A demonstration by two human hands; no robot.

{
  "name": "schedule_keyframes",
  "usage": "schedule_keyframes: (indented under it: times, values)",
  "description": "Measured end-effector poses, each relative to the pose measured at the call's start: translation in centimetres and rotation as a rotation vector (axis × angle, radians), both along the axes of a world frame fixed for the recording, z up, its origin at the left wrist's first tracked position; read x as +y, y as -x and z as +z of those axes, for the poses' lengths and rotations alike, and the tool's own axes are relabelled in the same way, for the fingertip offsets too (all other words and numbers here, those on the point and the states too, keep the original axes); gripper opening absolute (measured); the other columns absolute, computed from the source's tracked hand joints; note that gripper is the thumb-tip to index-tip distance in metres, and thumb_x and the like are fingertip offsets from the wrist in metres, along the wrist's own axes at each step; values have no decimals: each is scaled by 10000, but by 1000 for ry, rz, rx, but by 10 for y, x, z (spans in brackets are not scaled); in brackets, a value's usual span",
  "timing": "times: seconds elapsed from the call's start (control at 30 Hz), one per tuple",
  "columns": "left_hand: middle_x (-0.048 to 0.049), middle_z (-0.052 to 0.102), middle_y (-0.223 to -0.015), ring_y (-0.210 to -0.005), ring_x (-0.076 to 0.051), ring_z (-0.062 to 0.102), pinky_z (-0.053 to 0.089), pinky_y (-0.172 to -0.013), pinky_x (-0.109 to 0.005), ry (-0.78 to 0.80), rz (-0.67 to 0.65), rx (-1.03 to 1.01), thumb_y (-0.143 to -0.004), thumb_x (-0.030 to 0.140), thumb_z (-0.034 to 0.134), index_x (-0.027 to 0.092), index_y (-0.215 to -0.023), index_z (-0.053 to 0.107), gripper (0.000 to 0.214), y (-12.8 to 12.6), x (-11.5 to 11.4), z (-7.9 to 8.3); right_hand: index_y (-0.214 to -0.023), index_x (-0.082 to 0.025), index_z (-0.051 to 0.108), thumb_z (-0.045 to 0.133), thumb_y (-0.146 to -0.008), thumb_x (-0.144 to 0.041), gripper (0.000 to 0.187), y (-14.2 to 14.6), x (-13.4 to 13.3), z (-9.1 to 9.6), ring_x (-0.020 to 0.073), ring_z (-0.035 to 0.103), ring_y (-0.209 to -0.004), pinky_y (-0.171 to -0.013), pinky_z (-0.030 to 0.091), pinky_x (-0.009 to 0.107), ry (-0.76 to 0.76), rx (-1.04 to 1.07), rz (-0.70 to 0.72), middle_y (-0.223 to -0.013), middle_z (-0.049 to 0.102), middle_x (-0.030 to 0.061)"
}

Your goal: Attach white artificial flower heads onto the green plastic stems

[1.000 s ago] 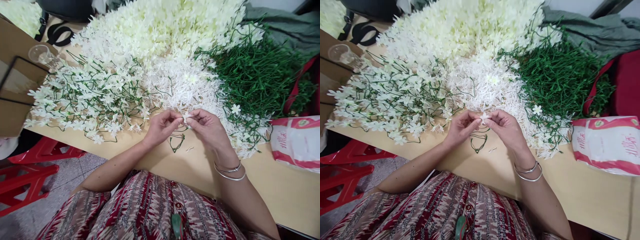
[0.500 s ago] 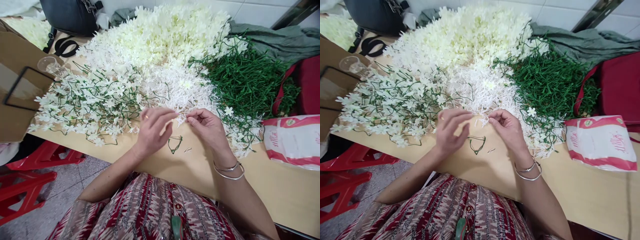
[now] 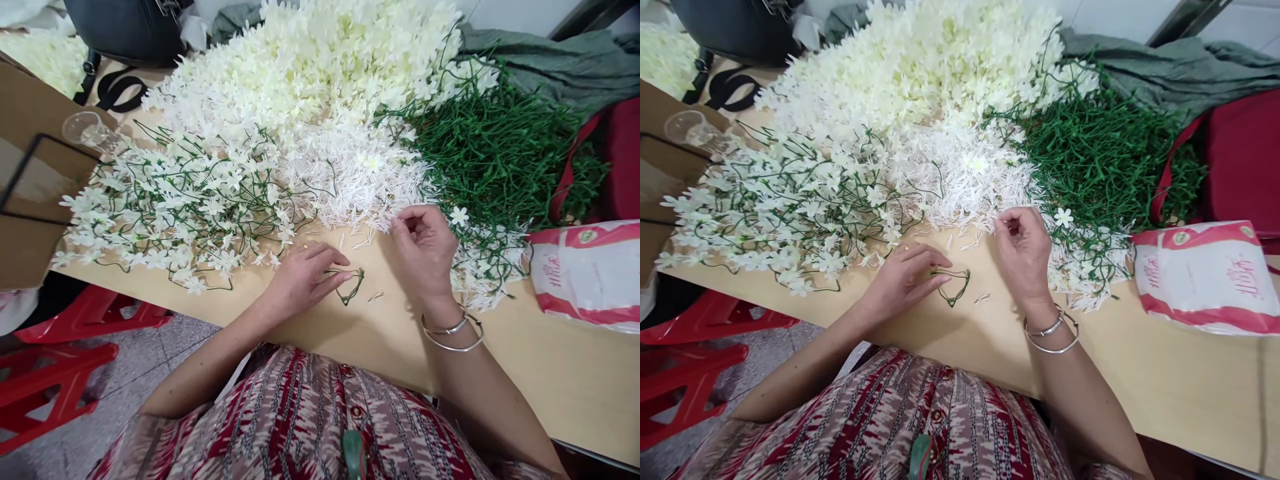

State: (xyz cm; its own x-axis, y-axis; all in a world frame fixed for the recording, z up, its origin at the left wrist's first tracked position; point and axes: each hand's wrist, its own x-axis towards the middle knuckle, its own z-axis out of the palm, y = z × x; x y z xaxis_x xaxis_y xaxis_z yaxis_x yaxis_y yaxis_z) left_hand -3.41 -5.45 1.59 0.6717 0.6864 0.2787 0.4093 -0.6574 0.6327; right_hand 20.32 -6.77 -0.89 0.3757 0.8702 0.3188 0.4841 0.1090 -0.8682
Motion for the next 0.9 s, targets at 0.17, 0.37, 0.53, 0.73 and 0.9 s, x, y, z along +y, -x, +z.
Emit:
schedule_keyframes:
  times: [0.17,0.37,0.53,0.73,0.9]
  values:
    - [-61,761,-1005,-930,-190,726,541,-828,-305,0,12,-45,-1070,319,607,180,-1078,696,165,-16,10,-2,-904,-244,736,760,-910,-275,39,-5,0,4,189,600,-772,-725,486,368,-55,50,-58,-886,677,24]
    - [-69,752,-1063,-876,-152,719,559,-809,-285,-24,76,-123,-1044,211,612,168,-1104,672,95,-35,38,-4,-1014,-246,771,730,-944,-278,87,-11,0,1,187,644,-788,-749,520,380,-75,70,-44,-953,709,36]
    - [-89,719,-1132,-909,-164,710,556,-831,-297,-136,153,-36,-1062,178,533,167,-1152,641,141,-44,63,0,-945,-237,743,738,-914,-252,35,-14,2,0,218,673,-856,-814,544,410,-149,35,-84,-921,728,38]
    - [-112,688,-1213,-1056,-221,687,548,-937,-352,-281,178,116,-1054,104,473,164,-1223,634,240,-82,109,0,-909,-243,703,759,-861,-239,74,-13,5,2,219,709,-895,-861,573,414,-180,232,-81,-926,721,35]
    - [-129,678,-1148,-1051,-260,645,526,-899,-377,-317,197,263,-973,7,529,152,-1067,693,238,-111,148,-7,-930,-261,709,811,-822,-252,149,-12,7,0,167,688,-761,-712,577,327,-148,324,-71,-857,725,1]
